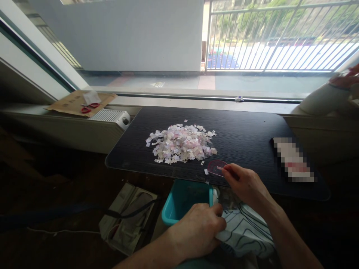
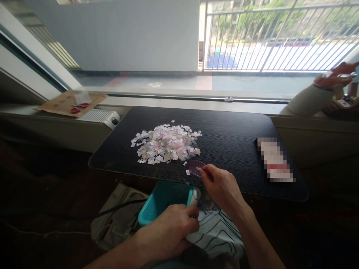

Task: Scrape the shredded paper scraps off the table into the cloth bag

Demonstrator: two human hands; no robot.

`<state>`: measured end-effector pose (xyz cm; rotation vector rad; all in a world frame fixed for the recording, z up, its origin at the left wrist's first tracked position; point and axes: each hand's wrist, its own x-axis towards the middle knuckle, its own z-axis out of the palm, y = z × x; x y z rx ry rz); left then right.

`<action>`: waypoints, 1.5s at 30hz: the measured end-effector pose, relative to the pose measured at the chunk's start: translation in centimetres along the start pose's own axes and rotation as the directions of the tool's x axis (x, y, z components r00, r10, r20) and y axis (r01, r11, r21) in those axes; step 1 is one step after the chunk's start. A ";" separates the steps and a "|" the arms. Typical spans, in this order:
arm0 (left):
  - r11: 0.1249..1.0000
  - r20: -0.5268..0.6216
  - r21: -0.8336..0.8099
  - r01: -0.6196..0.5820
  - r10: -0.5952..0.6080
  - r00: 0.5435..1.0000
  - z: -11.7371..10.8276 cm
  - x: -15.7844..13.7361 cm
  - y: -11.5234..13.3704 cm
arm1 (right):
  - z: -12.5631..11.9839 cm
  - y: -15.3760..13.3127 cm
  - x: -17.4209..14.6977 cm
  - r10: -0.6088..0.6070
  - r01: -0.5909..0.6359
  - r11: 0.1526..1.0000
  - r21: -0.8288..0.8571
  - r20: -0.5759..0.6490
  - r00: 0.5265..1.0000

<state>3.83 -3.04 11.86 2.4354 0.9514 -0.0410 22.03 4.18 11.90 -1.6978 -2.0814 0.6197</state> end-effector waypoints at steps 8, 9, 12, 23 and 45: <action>1.000 0.037 -0.014 0.007 -0.007 0.999 -0.2 -0.1 0.0 | -0.8 0.2 -0.5 0.030 -0.041 0.995 -0.093 -0.115 0.993; 1.000 0.042 -0.012 0.006 -0.006 0.999 -0.3 0.0 0.0 | -0.8 0.2 -0.5 0.027 -0.037 0.996 -0.087 -0.116 0.993; 1.000 0.055 -0.014 0.005 -0.004 0.998 -0.5 0.1 0.1 | -0.7 0.3 -0.5 0.026 -0.037 0.996 -0.084 -0.122 0.992; 0.999 0.030 -0.037 0.010 -0.009 1.000 -0.3 0.2 0.0 | -1.2 0.5 -0.8 0.065 -0.073 0.992 -0.102 -0.075 0.995; 0.989 -0.010 0.085 -0.122 0.124 0.992 -0.3 2.7 0.5 | -1.0 1.5 -1.7 0.042 -0.053 0.993 0.110 0.099 0.994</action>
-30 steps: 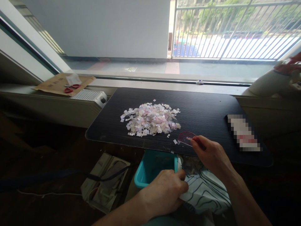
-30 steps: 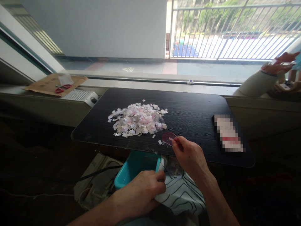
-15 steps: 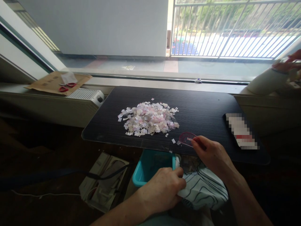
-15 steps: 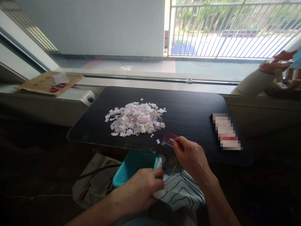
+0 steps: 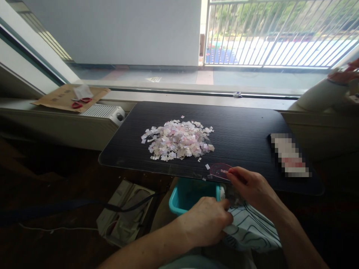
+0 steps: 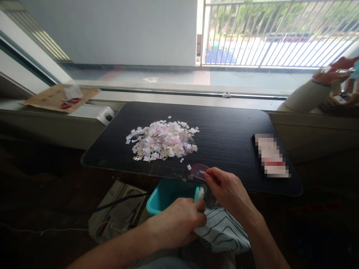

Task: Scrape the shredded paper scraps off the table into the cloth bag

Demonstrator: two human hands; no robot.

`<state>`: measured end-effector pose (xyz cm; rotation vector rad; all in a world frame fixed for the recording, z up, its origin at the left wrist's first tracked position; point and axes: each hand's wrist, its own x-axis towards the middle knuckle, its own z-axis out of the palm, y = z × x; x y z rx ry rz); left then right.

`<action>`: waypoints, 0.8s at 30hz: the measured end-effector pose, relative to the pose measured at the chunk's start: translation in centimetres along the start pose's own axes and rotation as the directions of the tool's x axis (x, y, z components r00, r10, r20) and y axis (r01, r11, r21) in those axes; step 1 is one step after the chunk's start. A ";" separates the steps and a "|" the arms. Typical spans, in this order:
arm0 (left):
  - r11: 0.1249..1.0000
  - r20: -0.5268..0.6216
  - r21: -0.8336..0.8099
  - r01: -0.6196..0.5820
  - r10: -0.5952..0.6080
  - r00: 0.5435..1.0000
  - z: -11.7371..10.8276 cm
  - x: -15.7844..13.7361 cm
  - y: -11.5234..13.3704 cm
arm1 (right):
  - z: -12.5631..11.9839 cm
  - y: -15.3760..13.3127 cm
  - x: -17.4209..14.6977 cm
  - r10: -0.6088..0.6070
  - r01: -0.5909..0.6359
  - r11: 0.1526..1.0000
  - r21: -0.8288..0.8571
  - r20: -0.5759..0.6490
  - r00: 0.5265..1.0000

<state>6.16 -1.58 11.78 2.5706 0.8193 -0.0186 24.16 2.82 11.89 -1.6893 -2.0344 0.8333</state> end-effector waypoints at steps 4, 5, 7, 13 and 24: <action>1.000 0.022 0.003 0.002 -0.002 1.000 -0.2 0.1 0.1 | -0.2 0.2 -0.3 0.032 -0.032 1.000 0.000 -0.018 0.999; 1.000 0.025 0.002 0.000 0.000 1.000 -0.3 0.1 0.1 | -0.2 0.2 -0.4 0.034 -0.034 0.999 0.007 -0.016 0.999; 1.000 0.027 0.001 -0.003 0.003 1.000 -0.3 0.2 0.1 | -0.2 0.2 -0.6 0.022 -0.023 0.999 0.034 0.036 0.999; 1.000 0.023 0.002 0.001 -0.001 1.000 -0.2 0.3 0.2 | 0.3 -0.4 -0.6 0.019 -0.026 0.993 0.116 0.060 0.998; 0.999 0.038 -0.029 0.042 -0.041 0.998 -0.4 -0.5 0.0 | 0.2 -0.9 0.9 -0.007 0.007 0.999 0.042 -0.004 1.000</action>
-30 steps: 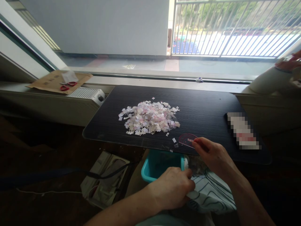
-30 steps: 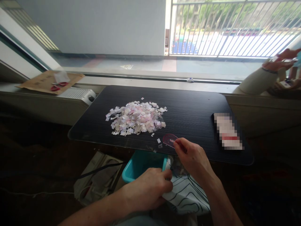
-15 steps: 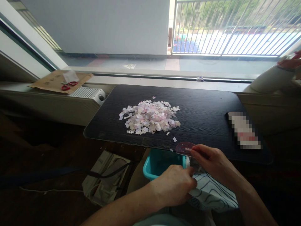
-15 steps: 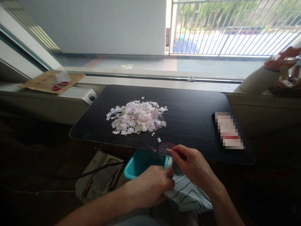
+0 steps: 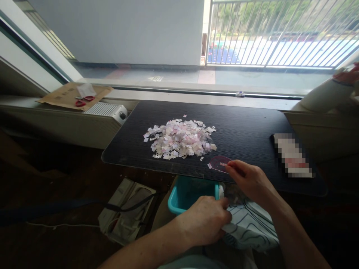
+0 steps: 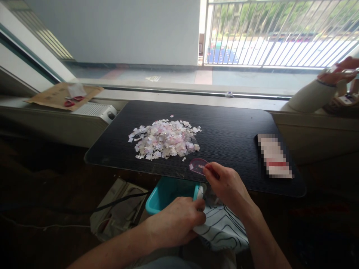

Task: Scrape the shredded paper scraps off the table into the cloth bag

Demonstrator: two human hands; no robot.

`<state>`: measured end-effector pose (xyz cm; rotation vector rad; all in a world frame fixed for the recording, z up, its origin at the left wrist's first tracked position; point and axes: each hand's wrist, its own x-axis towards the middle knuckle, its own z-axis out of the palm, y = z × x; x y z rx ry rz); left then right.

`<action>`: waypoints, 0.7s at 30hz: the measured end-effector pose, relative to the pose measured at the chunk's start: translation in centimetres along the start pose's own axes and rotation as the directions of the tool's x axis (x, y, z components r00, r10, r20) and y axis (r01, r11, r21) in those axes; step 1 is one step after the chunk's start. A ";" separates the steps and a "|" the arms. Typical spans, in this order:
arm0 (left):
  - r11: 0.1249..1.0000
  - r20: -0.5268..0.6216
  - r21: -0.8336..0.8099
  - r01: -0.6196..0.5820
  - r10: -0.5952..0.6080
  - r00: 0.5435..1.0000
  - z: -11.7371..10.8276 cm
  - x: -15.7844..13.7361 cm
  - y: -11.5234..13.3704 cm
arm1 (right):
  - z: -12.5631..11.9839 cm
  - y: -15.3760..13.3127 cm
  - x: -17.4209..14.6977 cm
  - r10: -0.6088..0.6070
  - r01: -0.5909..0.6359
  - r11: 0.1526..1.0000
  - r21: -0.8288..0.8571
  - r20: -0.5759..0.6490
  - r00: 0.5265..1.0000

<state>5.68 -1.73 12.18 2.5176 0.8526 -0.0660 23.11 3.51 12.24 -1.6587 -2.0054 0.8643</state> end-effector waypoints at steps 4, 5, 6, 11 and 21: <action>0.998 -0.021 -0.060 0.025 -0.027 0.999 0.2 -0.8 -0.5 | -0.2 0.1 1.1 0.005 -0.008 0.996 -0.087 -0.040 0.999; 0.996 -0.029 -0.083 0.038 -0.040 0.999 0.2 -1.1 -0.7 | -0.3 0.2 1.1 0.018 -0.022 0.995 -0.100 -0.036 0.999; 0.993 -0.038 -0.108 0.054 -0.059 0.998 0.3 -1.6 -1.0 | -0.6 0.4 0.8 0.034 -0.037 0.993 -0.111 -0.028 0.999; 0.957 -0.057 -0.236 0.167 -0.185 0.981 0.5 -4.1 -2.6 | -2.4 1.6 -1.9 0.115 -0.099 0.987 -0.129 0.119 0.986; 0.934 -0.086 -0.254 0.251 -0.280 0.956 0.8 -5.5 -3.5 | 0.5 -0.5 3.1 -0.053 0.048 0.997 -0.060 -0.070 0.996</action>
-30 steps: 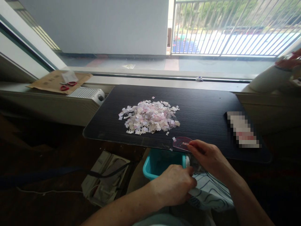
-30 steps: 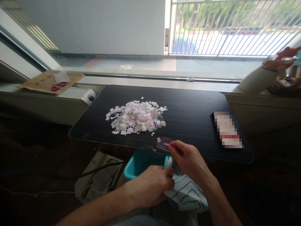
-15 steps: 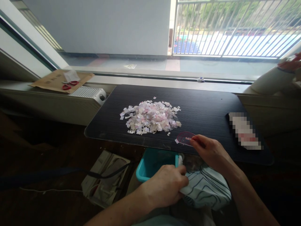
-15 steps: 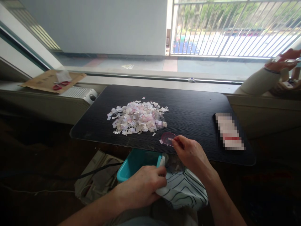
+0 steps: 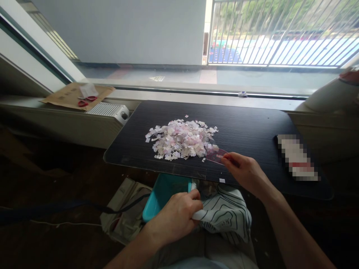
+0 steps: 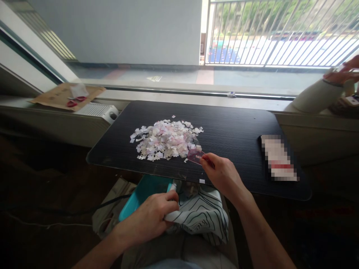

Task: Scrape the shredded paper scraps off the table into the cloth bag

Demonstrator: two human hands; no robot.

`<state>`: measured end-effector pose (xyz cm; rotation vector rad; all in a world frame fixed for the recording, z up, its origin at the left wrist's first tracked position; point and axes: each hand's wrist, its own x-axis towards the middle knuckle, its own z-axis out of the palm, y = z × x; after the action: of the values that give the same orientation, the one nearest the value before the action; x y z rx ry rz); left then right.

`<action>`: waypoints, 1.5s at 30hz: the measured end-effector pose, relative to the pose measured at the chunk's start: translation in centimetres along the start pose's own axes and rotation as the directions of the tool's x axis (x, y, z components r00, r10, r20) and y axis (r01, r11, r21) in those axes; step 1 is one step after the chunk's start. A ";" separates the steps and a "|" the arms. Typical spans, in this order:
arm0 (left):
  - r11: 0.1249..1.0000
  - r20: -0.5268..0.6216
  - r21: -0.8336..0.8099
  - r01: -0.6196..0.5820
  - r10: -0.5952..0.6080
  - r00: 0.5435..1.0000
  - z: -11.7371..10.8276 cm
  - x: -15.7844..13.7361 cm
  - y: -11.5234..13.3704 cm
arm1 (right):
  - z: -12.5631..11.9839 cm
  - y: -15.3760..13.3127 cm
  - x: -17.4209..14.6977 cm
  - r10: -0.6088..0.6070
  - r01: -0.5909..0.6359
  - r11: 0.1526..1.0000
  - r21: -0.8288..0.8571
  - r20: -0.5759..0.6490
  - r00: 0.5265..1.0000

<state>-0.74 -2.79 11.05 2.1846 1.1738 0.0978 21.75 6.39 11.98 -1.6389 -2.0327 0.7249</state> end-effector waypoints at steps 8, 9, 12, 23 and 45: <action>0.999 -0.008 -0.031 0.021 -0.021 1.000 -0.1 -0.5 -0.1 | -2.1 -0.1 -1.0 0.012 0.017 0.982 -0.188 0.150 0.989; 0.999 -0.009 -0.033 0.019 -0.020 1.000 -0.2 -0.5 -0.1 | -2.5 0.2 -1.5 0.029 -0.002 0.985 -0.175 0.155 0.988; 0.999 -0.006 -0.035 0.008 -0.008 1.000 -0.3 -0.4 0.0 | -3.3 1.1 -2.9 0.086 -0.075 0.992 -0.106 0.106 0.991; 0.999 0.024 -0.029 -0.032 0.032 0.999 -0.5 0.6 0.9 | -2.6 2.0 -3.8 0.090 -0.092 0.996 0.017 0.113 0.990; 0.999 0.033 -0.042 -0.031 0.033 0.999 0.0 0.3 1.1 | -2.1 2.6 1.5 0.055 -0.071 0.985 -0.156 -0.109 0.993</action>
<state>0.22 -3.02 11.58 2.1610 1.1089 0.0976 24.70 8.52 11.93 -1.7978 -2.0173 0.4967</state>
